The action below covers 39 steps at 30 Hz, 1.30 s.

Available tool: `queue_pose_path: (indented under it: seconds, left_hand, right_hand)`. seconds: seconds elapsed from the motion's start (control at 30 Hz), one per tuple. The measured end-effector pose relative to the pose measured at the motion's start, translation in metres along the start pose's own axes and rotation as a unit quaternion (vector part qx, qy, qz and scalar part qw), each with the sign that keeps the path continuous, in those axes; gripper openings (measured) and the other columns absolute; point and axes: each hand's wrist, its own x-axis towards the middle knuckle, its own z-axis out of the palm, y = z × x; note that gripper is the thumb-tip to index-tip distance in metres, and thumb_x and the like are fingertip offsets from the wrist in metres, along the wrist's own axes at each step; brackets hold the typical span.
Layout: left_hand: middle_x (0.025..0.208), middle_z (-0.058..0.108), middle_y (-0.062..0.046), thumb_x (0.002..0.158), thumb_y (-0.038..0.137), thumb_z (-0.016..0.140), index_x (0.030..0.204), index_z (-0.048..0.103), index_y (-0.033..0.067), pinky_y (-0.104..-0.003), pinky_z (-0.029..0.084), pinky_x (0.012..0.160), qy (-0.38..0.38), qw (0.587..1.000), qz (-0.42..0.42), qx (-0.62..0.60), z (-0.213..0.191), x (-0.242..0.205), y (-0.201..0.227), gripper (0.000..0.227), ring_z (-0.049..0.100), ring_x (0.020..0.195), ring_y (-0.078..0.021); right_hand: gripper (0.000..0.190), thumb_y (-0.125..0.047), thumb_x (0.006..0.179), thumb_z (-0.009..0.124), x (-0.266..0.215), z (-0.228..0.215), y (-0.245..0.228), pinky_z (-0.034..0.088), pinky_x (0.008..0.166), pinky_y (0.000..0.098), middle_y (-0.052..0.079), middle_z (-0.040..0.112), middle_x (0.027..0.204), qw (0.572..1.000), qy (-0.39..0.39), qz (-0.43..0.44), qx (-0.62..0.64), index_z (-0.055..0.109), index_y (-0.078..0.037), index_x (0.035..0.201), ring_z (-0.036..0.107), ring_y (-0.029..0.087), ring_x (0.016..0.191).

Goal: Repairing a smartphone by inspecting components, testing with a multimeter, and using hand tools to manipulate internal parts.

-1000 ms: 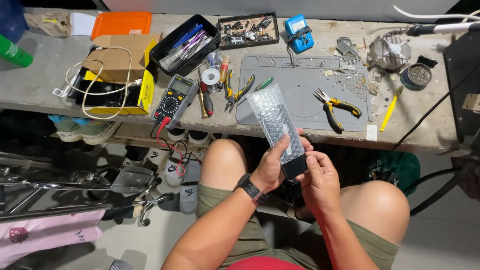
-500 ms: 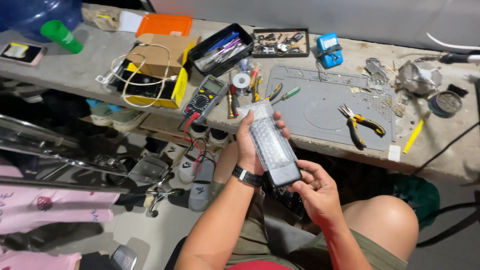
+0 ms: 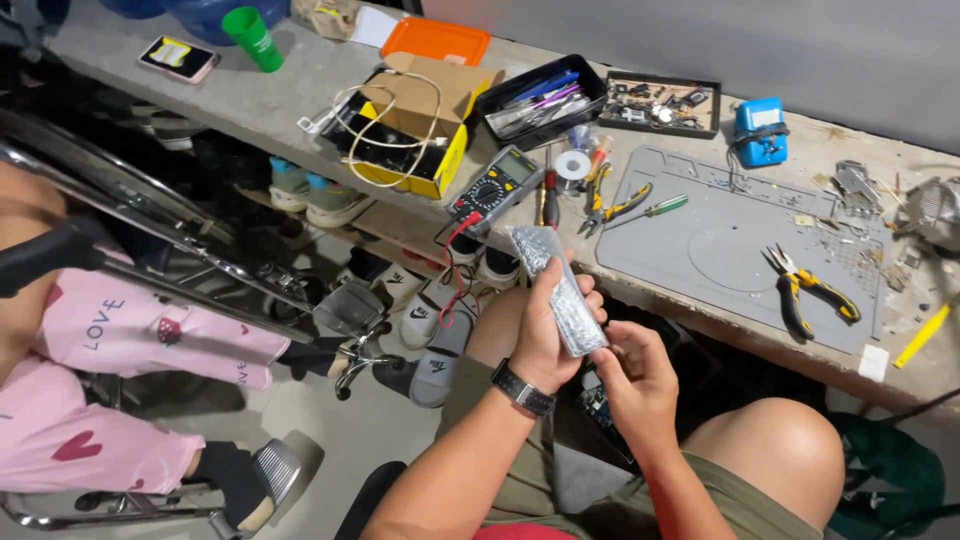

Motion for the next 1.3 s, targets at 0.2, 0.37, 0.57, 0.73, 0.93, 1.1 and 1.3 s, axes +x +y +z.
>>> queue_pose_path:
  seconds: [0.2, 0.37, 0.57, 0.73, 0.93, 1.1, 1.3]
  left_hand:
    - [0.086, 0.042, 0.004, 0.1, 0.065, 0.062, 0.098, 0.044, 0.0214, -0.029, 0.041, 0.071, 0.098, 0.97, 0.071, 0.212, 0.011, -0.015, 0.008, 0.047, 0.046, 0.077, -0.0095]
    - [0.11, 0.053, 0.0, 0.109, 0.049, 0.057, 0.139, 0.052, 0.0215, -0.03, 0.05, 0.092, 0.029, 0.983, 0.087, 0.159, -0.001, -0.017, -0.004, 0.041, 0.055, 0.103, -0.0111]
    - [0.165, 0.032, -0.011, 0.1, 0.05, 0.068, 0.177, -0.001, 0.0144, -0.036, 0.048, 0.109, -0.037, 0.944, 0.019, 0.327, 0.011, -0.029, 0.004, 0.109, 0.05, 0.136, -0.0201]
    - [0.144, 0.058, -0.017, 0.107, 0.04, 0.071, 0.175, 0.031, 0.0105, -0.036, 0.056, 0.099, -0.108, 0.899, 0.036, 0.424, -0.012, -0.013, 0.015, 0.084, 0.065, 0.12, -0.0211]
    - [0.129, 0.074, -0.015, 0.106, 0.035, 0.073, 0.156, 0.059, 0.0067, -0.03, 0.061, 0.092, -0.111, 0.885, 0.048, 0.449, -0.022, 0.007, 0.043, 0.059, 0.076, 0.109, -0.0185]
    - [0.119, 0.078, -0.014, 0.103, 0.023, 0.078, 0.147, 0.067, 0.0022, -0.023, 0.061, 0.084, -0.151, 0.871, 0.082, 0.461, -0.022, 0.008, 0.09, 0.049, 0.076, 0.102, -0.016]
    - [0.09, 0.074, -0.01, 0.104, 0.021, 0.07, 0.123, 0.073, 0.0022, -0.018, 0.041, 0.054, -0.026, 0.896, 0.218, 0.386, -0.024, 0.007, 0.248, 0.026, 0.061, 0.067, -0.0074]
  right_hand:
    - [0.045, -0.016, 0.101, 0.074, 0.0, 0.01, -0.037, 0.066, 0.087, 0.0354, 0.019, 0.068, 0.139, 0.963, -0.048, -0.197, -0.178, 0.064, -0.002, 0.143, 0.068, 0.029, 0.126]
    - [0.041, -0.015, 0.102, 0.072, -0.003, 0.005, -0.02, 0.06, 0.077, 0.0288, 0.009, 0.075, 0.109, 0.982, 0.005, -0.087, -0.17, 0.066, -0.003, 0.141, 0.074, 0.017, 0.089]
    - [0.019, -0.012, 0.111, 0.06, 0.017, -0.012, 0.006, 0.069, 0.061, 0.0357, 0.02, 0.074, 0.09, 0.978, 0.091, 0.106, 0.157, 0.06, 0.002, 0.124, 0.08, 0.031, 0.072]
    - [0.009, -0.015, 0.114, 0.066, 0.047, -0.037, 0.019, 0.071, 0.057, 0.0345, 0.004, 0.068, 0.083, 0.912, 0.21, 0.142, 0.322, 0.06, -0.009, 0.11, 0.082, 0.032, 0.07]
    - [0.021, -0.018, 0.114, 0.067, 0.074, -0.041, 0.022, 0.073, 0.067, 0.0239, 0.006, 0.075, 0.088, 0.901, 0.297, 0.155, 0.276, 0.05, -0.009, 0.106, 0.083, 0.022, 0.074]
    - [0.042, -0.045, 0.119, 0.065, 0.079, -0.052, 0.073, 0.062, 0.042, 0.034, 0.016, 0.075, 0.075, 0.925, 0.275, 0.226, 0.135, 0.066, -0.004, 0.109, 0.072, 0.018, 0.049]
    - [0.043, -0.029, 0.123, 0.062, 0.044, -0.016, 0.0, 0.051, 0.058, 0.0349, 0.026, 0.069, 0.08, 0.968, 0.094, 0.23, 0.042, 0.067, 0.009, 0.103, 0.06, 0.028, 0.06]
